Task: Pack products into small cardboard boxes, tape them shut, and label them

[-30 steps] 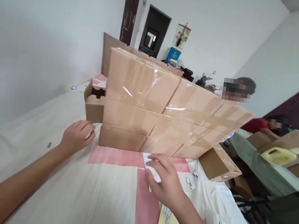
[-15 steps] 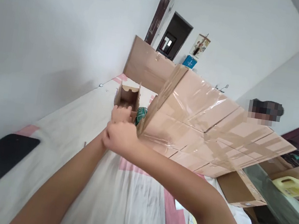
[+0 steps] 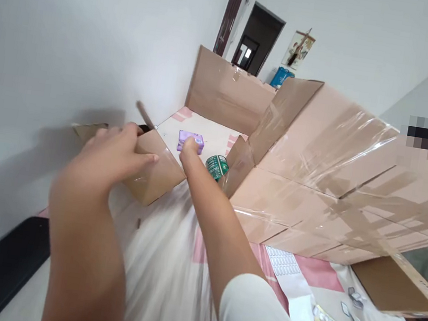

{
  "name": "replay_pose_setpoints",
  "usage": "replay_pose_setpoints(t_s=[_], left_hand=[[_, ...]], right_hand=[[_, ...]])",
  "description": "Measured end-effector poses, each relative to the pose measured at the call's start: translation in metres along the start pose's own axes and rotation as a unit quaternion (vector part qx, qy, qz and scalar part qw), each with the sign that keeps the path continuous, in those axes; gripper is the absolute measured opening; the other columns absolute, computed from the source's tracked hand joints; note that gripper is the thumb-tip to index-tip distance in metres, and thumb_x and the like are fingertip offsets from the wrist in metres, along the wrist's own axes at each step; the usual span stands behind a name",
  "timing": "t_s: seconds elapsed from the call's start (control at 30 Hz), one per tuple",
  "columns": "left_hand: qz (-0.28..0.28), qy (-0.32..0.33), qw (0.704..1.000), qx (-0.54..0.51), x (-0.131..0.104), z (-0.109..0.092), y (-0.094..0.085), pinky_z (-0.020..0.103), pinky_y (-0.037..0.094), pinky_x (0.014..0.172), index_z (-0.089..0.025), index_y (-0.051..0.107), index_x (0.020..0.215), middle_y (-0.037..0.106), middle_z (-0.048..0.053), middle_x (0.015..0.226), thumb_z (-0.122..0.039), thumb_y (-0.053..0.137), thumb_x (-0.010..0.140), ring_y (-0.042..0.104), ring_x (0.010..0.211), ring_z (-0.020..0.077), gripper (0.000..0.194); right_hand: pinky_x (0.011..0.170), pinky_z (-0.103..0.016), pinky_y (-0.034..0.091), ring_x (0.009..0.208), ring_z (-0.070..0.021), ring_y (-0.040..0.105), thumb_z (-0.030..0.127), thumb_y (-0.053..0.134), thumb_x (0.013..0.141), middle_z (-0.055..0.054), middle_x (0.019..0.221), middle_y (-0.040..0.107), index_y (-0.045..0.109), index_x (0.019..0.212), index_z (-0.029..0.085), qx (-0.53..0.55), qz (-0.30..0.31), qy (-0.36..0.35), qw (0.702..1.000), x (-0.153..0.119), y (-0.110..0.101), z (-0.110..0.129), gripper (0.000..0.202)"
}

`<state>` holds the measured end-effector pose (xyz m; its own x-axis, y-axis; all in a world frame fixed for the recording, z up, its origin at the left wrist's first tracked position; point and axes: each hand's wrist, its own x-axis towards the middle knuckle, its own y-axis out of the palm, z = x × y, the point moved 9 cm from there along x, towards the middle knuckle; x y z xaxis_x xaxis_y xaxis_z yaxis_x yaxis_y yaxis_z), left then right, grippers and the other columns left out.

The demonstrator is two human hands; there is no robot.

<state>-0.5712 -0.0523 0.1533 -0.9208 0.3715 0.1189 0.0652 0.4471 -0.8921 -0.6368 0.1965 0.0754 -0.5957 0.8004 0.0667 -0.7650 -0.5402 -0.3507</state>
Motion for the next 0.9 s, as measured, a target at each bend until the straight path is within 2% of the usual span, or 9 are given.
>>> replay_pose_setpoints(t_s=[0.1,0.2,0.27,0.33,0.43,0.53,0.6,0.7,0.9], left_hand=[[-0.031,0.002,0.999,-0.017,0.006,0.010,0.005,0.050,0.051,0.097,-0.019,0.052,0.123,0.060,0.019,0.128,-0.043,0.063,0.087,0.048,0.131,0.0427,0.045],[-0.064,0.015,0.997,-0.030,0.009,0.022,0.007,0.049,0.053,0.088,-0.021,0.052,0.119,0.061,0.016,0.120,-0.047,0.065,0.083,0.051,0.125,0.0424,0.046],[-0.082,0.024,0.996,-0.028,0.011,0.022,0.009,0.047,0.053,0.084,-0.021,0.053,0.116,0.062,0.013,0.114,-0.050,0.065,0.081,0.053,0.121,0.0412,0.046],[-0.087,0.036,0.995,-0.019,0.014,0.016,0.011,0.045,0.052,0.082,-0.021,0.055,0.112,0.064,0.011,0.108,-0.050,0.065,0.081,0.055,0.117,0.0400,0.043],[-0.071,0.051,0.996,-0.011,0.015,0.005,0.015,0.045,0.050,0.081,-0.022,0.057,0.110,0.066,0.011,0.106,-0.047,0.064,0.081,0.057,0.112,0.0395,0.039],[-0.068,0.046,0.997,-0.002,0.009,0.003,0.012,0.045,0.049,0.080,-0.022,0.057,0.113,0.067,0.014,0.110,-0.048,0.064,0.081,0.057,0.112,0.0405,0.042],[-0.070,0.039,0.997,0.002,0.003,0.006,0.009,0.045,0.049,0.081,-0.022,0.057,0.115,0.067,0.014,0.112,-0.048,0.063,0.081,0.057,0.115,0.0414,0.043],[-0.057,0.032,0.998,-0.013,-0.008,0.012,0.007,0.045,0.049,0.081,-0.023,0.057,0.116,0.068,0.013,0.113,-0.047,0.061,0.082,0.057,0.117,0.0410,0.042],[-0.043,0.026,0.998,-0.040,-0.012,0.010,0.006,0.043,0.050,0.077,-0.025,0.060,0.112,0.070,0.012,0.111,-0.043,0.062,0.079,0.059,0.115,0.0390,0.038]], right_hand=[[0.118,-0.059,0.033,0.150,-0.0400,0.031,0.029,0.065,0.084,-0.018,0.159,0.041,0.052,0.143,0.019,-0.101,-0.017,-0.005,0.995,0.032,0.022,-0.018,0.061],[0.123,-0.065,0.008,0.159,-0.0410,-0.002,0.040,0.079,0.078,-0.013,0.173,0.016,0.046,0.153,0.027,-0.224,0.011,-0.007,0.974,0.060,0.043,-0.031,0.083],[0.119,-0.071,0.007,0.157,-0.0468,-0.002,0.049,0.078,0.081,-0.019,0.172,0.014,0.045,0.154,0.023,-0.301,0.020,0.016,0.953,0.075,0.048,-0.042,0.085],[0.115,-0.073,0.016,0.153,-0.0500,0.011,0.051,0.075,0.084,-0.021,0.169,0.014,0.044,0.154,0.023,-0.332,0.012,0.030,0.943,0.080,0.047,-0.051,0.081],[0.110,-0.060,0.034,0.142,-0.0422,0.036,0.045,0.066,0.092,-0.018,0.164,0.024,0.044,0.153,0.027,-0.315,0.002,0.006,0.949,0.067,0.041,-0.052,0.068],[0.107,-0.048,0.040,0.130,-0.0334,0.048,0.034,0.049,0.101,-0.019,0.148,0.044,0.056,0.143,0.020,-0.302,0.012,-0.032,0.953,0.043,0.037,-0.041,0.045],[0.108,-0.047,0.039,0.132,-0.0327,0.045,0.029,0.048,0.101,-0.018,0.147,0.045,0.062,0.135,0.021,-0.302,0.023,-0.057,0.951,0.030,0.036,-0.028,0.038],[0.116,-0.054,0.031,0.148,-0.0360,0.028,0.028,0.062,0.094,-0.012,0.163,0.030,0.060,0.139,0.029,-0.313,0.042,-0.082,0.945,0.025,0.034,-0.011,0.044],[0.114,-0.076,0.016,0.155,-0.0520,-0.002,0.046,0.084,0.076,-0.028,0.171,-0.007,0.021,0.166,0.019,-0.285,0.038,0.024,0.957,0.065,0.033,-0.029,0.113]])
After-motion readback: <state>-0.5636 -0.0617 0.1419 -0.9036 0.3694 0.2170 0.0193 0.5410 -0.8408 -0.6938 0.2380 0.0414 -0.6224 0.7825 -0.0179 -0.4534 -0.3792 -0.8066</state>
